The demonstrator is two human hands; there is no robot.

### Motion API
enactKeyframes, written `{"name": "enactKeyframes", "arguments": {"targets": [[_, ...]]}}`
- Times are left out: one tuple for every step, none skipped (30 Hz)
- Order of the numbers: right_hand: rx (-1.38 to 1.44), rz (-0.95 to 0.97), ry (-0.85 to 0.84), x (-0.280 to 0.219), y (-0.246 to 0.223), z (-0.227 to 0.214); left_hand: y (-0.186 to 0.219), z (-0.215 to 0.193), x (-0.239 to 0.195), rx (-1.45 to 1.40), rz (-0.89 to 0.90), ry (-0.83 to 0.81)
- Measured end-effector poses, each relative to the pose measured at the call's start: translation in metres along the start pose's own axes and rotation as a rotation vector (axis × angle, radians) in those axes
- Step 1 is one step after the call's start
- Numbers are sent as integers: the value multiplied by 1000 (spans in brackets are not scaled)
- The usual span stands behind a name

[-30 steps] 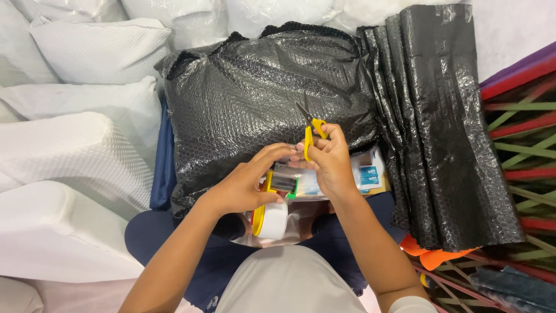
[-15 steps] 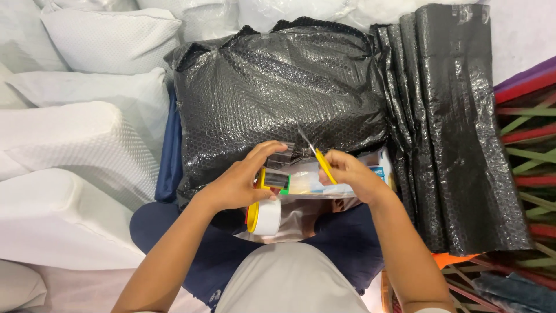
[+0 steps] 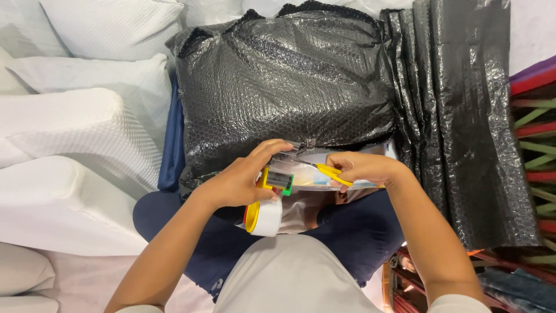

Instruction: Wrapping a pillow in black bubble wrap, securing it with tape, and cleaning a foam pillow with a lint roller.

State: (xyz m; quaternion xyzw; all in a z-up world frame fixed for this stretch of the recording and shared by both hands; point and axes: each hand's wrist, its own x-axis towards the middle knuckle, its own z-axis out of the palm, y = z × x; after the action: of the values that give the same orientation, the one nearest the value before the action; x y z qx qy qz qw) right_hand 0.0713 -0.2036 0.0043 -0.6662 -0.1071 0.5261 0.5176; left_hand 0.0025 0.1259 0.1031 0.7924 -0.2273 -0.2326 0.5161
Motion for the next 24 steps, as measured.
{"name": "enactKeyframes", "arguments": {"targets": [[0,-1,-1,4,2,-3,1,0,0,1,-1,0],[-9,2,-1,8,4,-5,1,0,0,-1,2,-3],[-18,4,-1,12,6,-8,2,0,-1,-1,5,-8],[-17,3,-1,12,1,-7,1,1,0,0,3,-8],[-22,2,-8,12,-3,-7,0,1,0,4,-4,-12],[-27,1,-14,11,-7,-7,0,2,1,8,-12,-17],[-26,1,-14,11,-10,-6,0,2,1,8,-12,-18],[-29,1,-9,10,-13,-5,0,2,1,5,-6,-18],[-34,1,-5,10,-17,-4,0,2,1,2,1,-17],[-33,1,-6,10,-19,-3,-1,2,1,2,0,-16],[-38,0,-3,10,-21,-2,-1,2,2,-1,-2,-18],[-43,-2,0,9,-23,-2,-1,2,2,-4,-3,-19],[-43,-1,-1,9,-24,-1,-2,3,2,-4,-3,-18],[-44,-1,2,9,-26,0,-4,3,2,-5,0,-18],[-46,-2,5,9,-27,1,-5,3,2,-4,5,-16],[-47,-3,5,9,-28,1,-4,2,2,-4,5,-16],[-71,25,6,8,-28,1,-3,1,2,-8,4,-17],[-95,53,8,8,-28,2,-2,1,2,-12,4,-17],[-95,53,8,15,-13,-6,-2,1,3,-13,4,-17],[-113,49,11,22,2,-13,-2,2,3,-8,4,-19],[-131,45,13,29,16,-20,-3,2,3,-4,4,-21],[-131,46,13,24,5,-15,-4,3,3,-5,4,-21],[-140,60,15,19,-6,-10,-5,3,3,-5,5,-21],[-148,75,18,15,-17,-4,-6,4,3,-6,7,-21]]}}
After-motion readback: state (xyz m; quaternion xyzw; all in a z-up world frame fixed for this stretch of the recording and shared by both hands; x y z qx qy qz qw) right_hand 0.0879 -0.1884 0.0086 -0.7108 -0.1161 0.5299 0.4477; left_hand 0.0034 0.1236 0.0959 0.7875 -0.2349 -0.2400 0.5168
